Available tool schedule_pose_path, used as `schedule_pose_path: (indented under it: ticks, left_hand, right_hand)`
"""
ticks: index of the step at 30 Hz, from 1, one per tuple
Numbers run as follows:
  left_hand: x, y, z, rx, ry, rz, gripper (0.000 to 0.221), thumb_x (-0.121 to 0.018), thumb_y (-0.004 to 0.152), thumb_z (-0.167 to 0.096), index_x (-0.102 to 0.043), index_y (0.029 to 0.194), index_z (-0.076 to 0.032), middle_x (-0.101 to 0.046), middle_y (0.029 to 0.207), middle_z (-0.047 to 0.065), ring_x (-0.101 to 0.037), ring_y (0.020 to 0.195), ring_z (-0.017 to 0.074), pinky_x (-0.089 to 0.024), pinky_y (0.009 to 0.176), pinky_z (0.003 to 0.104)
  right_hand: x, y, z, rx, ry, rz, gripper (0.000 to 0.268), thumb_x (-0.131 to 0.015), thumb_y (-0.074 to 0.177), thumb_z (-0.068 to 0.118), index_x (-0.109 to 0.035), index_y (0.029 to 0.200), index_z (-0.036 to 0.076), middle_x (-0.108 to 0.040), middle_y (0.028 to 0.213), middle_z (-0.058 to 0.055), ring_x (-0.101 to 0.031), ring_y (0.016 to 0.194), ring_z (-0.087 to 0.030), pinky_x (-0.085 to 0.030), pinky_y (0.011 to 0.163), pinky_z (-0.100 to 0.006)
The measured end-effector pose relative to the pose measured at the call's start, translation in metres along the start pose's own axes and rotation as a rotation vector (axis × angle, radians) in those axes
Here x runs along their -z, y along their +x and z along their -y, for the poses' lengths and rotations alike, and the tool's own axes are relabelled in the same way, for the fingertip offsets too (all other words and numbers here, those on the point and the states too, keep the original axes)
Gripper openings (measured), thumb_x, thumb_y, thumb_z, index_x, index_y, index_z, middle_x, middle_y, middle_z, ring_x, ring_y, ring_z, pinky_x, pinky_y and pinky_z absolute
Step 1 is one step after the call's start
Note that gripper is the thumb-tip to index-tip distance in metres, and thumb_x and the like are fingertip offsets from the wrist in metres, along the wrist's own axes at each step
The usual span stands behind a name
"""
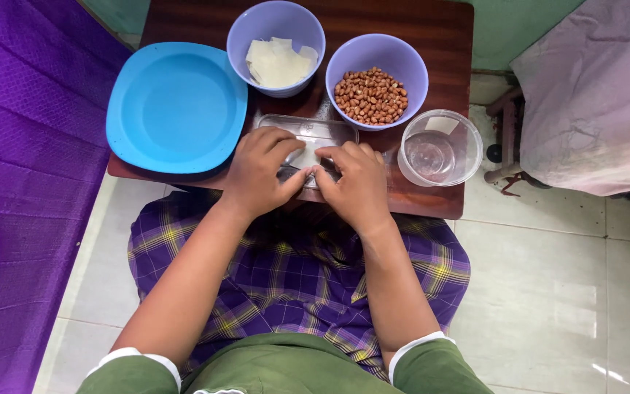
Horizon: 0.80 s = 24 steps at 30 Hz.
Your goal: Assembling and wrapping small snacks using white wrappers, a white filling, and peanuts.
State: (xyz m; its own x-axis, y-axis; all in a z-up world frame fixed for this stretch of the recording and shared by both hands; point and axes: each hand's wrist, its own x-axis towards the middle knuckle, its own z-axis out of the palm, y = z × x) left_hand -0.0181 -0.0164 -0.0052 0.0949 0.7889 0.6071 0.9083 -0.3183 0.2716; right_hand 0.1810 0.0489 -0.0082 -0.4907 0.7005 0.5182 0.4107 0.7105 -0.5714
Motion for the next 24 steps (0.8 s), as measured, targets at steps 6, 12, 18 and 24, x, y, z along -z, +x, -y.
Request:
schedule_pose_path:
  ticks: [6,12,18,24]
  left_hand:
    - [0.000,-0.003,0.004,-0.001,0.033,0.005,0.035,-0.078,0.080,-0.033,-0.075,0.111,-0.018,-0.070,0.113,0.005,-0.064,0.115,0.0296,-0.049,0.096,0.044]
    - [-0.004,-0.009,0.008,-0.006,0.089,-0.043,0.039,-0.069,0.082,-0.037,-0.073,0.118,-0.021,-0.069,0.115,0.004,-0.063,0.117,0.0293,-0.048,0.099,0.045]
    - [-0.015,-0.015,0.014,0.022,0.081,-0.039,0.036,-0.072,0.082,-0.038,-0.073,0.112,-0.018,-0.068,0.112,0.005,-0.064,0.115,0.0301,-0.049,0.100,0.046]
    - [-0.018,-0.017,0.017,0.025,0.077,-0.015,0.034,-0.074,0.081,-0.037,-0.073,0.109,-0.019,-0.069,0.110,0.003,-0.064,0.115,0.0273,-0.047,0.101,0.044]
  right_hand:
    - [-0.004,0.001,0.005,0.012,-0.104,0.036,0.022,-0.081,0.081,0.038,-0.076,0.101,0.029,-0.057,0.069,0.002,-0.063,0.077,-0.023,-0.047,0.078,-0.037]
    - [-0.011,-0.002,0.002,-0.004,-0.117,0.015,0.022,-0.080,0.083,0.039,-0.074,0.102,0.031,-0.052,0.065,0.002,-0.062,0.074,-0.022,-0.047,0.075,-0.038]
    - [-0.006,-0.003,0.012,0.004,-0.151,-0.119,0.036,-0.080,0.082,0.040,-0.071,0.113,0.025,-0.056,0.075,-0.003,-0.063,0.080,-0.029,-0.051,0.077,-0.043]
    - [-0.012,-0.006,0.013,0.028,-0.321,0.003,0.029,-0.072,0.086,0.046,-0.072,0.109,0.030,-0.060,0.077,-0.002,-0.065,0.083,-0.028,-0.050,0.078,-0.045]
